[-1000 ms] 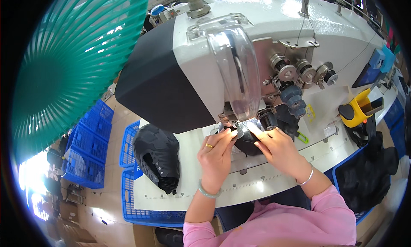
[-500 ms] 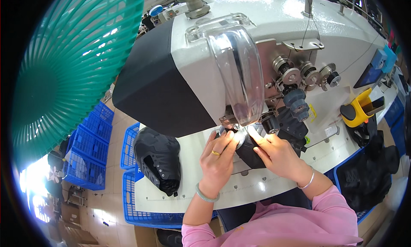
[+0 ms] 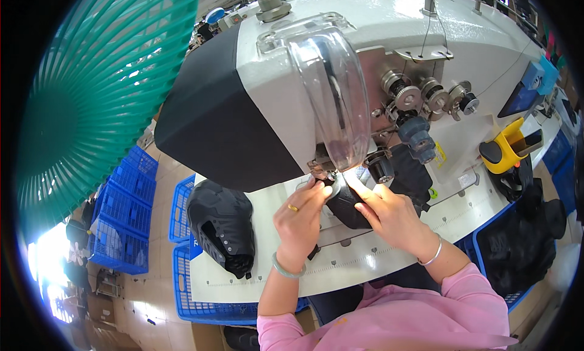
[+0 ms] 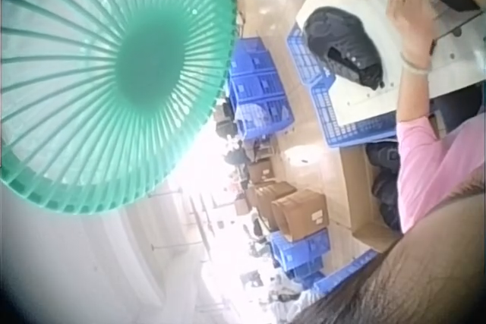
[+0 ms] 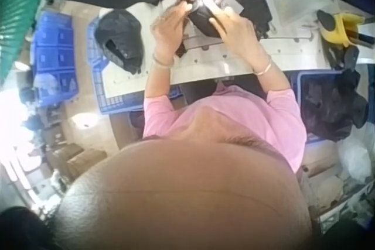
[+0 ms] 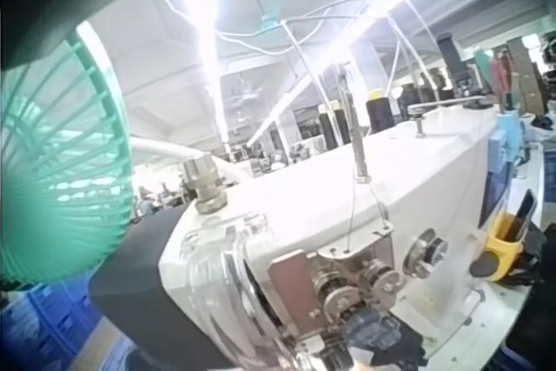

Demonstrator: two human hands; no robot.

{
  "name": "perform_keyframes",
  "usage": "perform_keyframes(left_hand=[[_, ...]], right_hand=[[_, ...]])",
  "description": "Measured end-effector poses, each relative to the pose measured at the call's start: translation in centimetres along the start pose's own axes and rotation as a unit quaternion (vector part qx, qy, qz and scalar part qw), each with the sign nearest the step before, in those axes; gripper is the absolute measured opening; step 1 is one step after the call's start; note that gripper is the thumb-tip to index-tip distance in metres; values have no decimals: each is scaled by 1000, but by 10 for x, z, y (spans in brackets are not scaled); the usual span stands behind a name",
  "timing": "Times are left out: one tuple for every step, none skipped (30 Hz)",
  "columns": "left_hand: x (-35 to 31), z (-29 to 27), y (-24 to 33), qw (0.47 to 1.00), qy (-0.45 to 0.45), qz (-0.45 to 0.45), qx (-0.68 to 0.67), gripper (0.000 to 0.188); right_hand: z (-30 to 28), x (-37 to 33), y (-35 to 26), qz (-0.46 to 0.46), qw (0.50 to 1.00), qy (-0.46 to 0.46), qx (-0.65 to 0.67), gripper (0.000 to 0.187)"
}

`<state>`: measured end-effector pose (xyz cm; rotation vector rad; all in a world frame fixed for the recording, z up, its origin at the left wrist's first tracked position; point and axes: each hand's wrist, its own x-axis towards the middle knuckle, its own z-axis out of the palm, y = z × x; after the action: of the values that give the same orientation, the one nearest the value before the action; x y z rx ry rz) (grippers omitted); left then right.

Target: The recorder uses an industrial sewing machine to stitch together components of black shoe uppers.

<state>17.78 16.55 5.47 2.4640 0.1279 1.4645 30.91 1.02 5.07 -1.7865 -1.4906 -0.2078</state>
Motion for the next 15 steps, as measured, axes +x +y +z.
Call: perform_keyframes(left_hand=[[1,0,1,1000,-1,-1,0,25],[4,0,5,994,3,-91,-54,24],[6,0,8,978,7,-180,-106,23],[5,1,9,978,6,-180,-107,23],[4,1,11,985,2,-153,-75,23],[3,1,11,991,-2,-125,-43,22],[3,3,9,991,-2,-124,-44,22],[1,3,7,997,7,-69,-28,22],[0,3,6,1000,17,-14,-11,21],[1,2,6,1000,16,-14,-11,21],[1,2,6,1000,14,0,-4,21],[2,2,5,1000,11,15,3,21],[2,2,5,1000,11,15,3,21],[2,2,5,1000,6,20,3,21],[1,2,4,1000,2,25,4,21]], right_hand=[[-1,0,-1,12,999,-15,-27,39],[-1,0,-1,13,999,-15,-28,39],[1,0,-2,25,999,-19,-30,38],[1,0,-2,37,999,-23,-32,37],[1,0,-2,38,998,-23,-33,37],[2,1,-2,39,998,-26,-35,37],[2,1,-2,39,998,-29,-37,38],[2,1,-3,39,998,-29,-37,38],[2,1,-4,35,999,-23,-32,38],[3,1,-5,30,999,-16,-28,38],[3,1,-4,30,999,-16,-28,38],[4,1,-4,31,999,-9,-23,38],[4,1,-4,31,999,-2,-18,38],[5,1,-3,30,999,-2,-17,38],[6,1,-2,33,999,-4,-12,38]])
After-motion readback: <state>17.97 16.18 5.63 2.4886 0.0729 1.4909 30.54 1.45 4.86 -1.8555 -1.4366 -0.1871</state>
